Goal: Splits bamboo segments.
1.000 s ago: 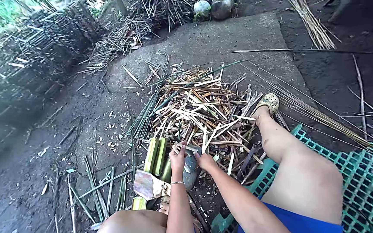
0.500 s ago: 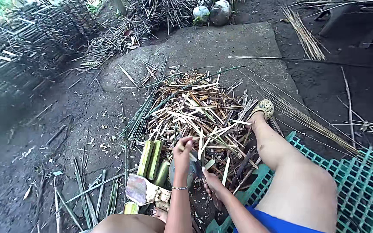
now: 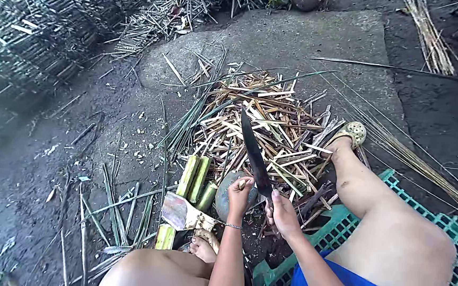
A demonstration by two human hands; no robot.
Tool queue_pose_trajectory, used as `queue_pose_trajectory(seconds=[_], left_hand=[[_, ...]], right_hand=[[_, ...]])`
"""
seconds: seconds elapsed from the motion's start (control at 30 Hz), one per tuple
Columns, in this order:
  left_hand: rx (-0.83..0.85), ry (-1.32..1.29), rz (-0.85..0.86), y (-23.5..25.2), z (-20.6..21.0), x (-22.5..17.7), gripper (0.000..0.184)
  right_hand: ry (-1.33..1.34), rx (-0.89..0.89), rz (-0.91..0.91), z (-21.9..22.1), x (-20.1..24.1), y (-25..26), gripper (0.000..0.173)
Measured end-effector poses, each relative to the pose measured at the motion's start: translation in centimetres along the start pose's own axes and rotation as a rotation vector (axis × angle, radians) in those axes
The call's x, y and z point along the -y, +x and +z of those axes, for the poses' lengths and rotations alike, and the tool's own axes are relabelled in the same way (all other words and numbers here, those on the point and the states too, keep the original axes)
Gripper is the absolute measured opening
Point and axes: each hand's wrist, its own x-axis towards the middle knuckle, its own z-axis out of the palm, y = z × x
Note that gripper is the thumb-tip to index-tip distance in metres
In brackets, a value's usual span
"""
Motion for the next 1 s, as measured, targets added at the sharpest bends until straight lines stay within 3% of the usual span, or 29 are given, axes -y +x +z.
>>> queue_pose_trajectory(seconds=[0.1, 0.27, 0.4, 0.57, 0.77, 1.0], left_hand=[[0.012, 0.053, 0.009, -0.1, 0.2, 0.5, 0.008], [0.050, 0.115, -0.044, -0.2, 0.2, 0.7, 0.009], [0.030, 0.106, -0.053, -0.1, 0.2, 0.9, 0.006], [0.011, 0.088, -0.081, -0.4, 0.3, 0.6, 0.008], [0.014, 0.127, -0.037, -0.2, 0.5, 0.8, 0.006], [-0.084, 0.061, 0.045, -0.7, 1.9, -0.8, 0.006]], right_hand=[[-0.088, -0.010, -0.123, 0.4, 1.2, -0.6, 0.044], [-0.276, -0.006, -0.158, 0.9, 0.9, 0.0, 0.046], [-0.284, 0.017, -0.136, 1.0, 0.4, 0.1, 0.046], [-0.321, -0.042, -0.275, 1.2, 1.0, -0.9, 0.046], [-0.431, -0.022, -0.167, 1.5, 0.7, 0.0, 0.049], [-0.436, -0.027, -0.226, 1.2, 2.1, -1.3, 0.048]])
